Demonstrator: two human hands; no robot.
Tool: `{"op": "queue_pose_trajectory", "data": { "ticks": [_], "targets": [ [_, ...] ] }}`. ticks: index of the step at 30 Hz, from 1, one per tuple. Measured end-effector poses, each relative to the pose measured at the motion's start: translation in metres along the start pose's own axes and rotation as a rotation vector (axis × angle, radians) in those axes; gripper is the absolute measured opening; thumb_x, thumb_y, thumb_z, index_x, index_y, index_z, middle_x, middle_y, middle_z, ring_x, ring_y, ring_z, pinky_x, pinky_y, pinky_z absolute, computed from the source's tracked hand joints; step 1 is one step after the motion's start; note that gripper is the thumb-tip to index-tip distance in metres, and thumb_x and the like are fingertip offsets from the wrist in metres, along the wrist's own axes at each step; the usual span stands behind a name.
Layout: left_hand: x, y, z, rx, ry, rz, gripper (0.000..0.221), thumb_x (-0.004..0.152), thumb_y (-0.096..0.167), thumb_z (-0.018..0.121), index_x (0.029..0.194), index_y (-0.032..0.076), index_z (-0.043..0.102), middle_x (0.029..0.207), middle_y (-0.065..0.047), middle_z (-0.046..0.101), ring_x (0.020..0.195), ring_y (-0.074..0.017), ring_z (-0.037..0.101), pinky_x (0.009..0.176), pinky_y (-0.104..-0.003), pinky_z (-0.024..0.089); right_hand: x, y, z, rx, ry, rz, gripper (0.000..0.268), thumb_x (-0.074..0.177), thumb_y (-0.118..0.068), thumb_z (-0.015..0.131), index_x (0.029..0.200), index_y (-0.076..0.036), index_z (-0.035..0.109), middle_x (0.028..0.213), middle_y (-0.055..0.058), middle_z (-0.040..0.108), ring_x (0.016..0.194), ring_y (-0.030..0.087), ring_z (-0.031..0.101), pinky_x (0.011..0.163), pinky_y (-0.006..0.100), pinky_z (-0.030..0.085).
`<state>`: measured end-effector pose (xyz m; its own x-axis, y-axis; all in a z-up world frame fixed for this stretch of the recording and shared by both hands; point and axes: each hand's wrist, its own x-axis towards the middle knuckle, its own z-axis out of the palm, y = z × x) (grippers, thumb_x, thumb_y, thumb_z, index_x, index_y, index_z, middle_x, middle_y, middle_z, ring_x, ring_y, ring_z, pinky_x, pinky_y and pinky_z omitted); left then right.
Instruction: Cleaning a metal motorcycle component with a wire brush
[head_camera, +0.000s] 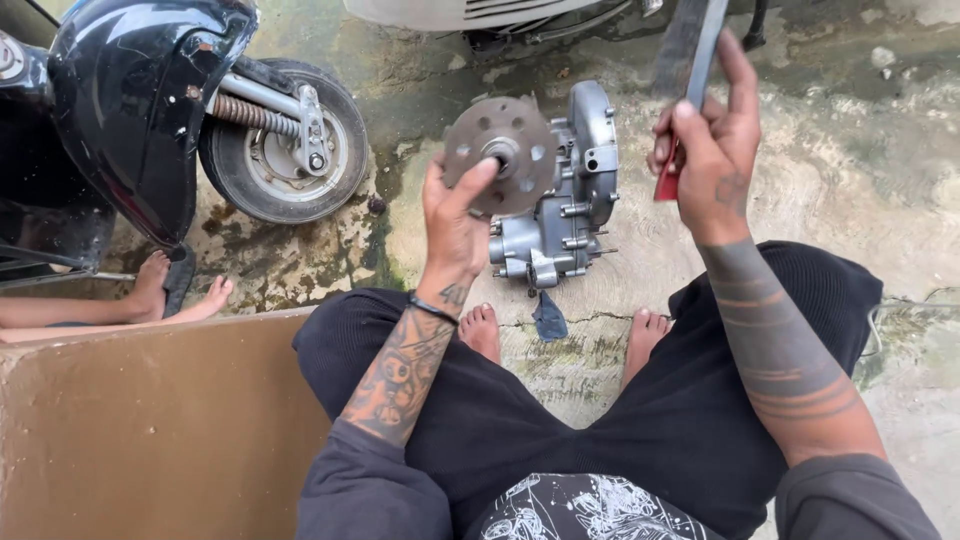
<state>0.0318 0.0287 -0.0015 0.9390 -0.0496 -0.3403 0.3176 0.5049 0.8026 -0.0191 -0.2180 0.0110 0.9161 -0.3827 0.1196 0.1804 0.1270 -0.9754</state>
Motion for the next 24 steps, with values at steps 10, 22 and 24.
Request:
{"op": "queue_pose_trajectory", "data": {
  "ticks": [10,22,24],
  "targets": [
    [0.0,-0.008,-0.012,-0.242,-0.055,0.066,0.052,0.077,0.003,0.08,0.123,0.008,0.057,0.109,-0.011,0.069,0.095,-0.0238,0.066,0.077,-0.042,0.06,-0.014,0.01,-0.005,0.047,-0.115,-0.008,0.059,0.111,-0.004,0.049,0.165,-0.013,0.028,0.091,0.017,0.059,0.06,0.018,0.051,0.059,0.031,0.051],
    [-0.014,-0.022,-0.005,-0.217,-0.117,-0.062,0.063,0.075,0.011,0.079,0.132,0.01,0.052,0.118,-0.01,0.064,0.104,-0.025,0.062,0.081,-0.037,0.057,-0.042,0.032,0.04,0.151,-0.066,0.069,0.08,0.096,-0.01,0.073,0.162,-0.013,0.028,0.093,0.009,0.063,0.063,0.009,0.053,0.06,0.022,0.049],
    [-0.017,-0.025,-0.006,-0.319,-0.268,0.0,0.056,0.083,0.001,0.076,0.133,0.004,0.05,0.121,-0.014,0.064,0.107,-0.0285,0.064,0.088,-0.041,0.059,-0.045,0.026,0.044,0.158,-0.086,0.085,0.08,0.096,-0.007,0.073,0.162,-0.014,0.029,0.097,0.011,0.063,0.065,0.008,0.055,0.06,0.021,0.052]
  ]
}}
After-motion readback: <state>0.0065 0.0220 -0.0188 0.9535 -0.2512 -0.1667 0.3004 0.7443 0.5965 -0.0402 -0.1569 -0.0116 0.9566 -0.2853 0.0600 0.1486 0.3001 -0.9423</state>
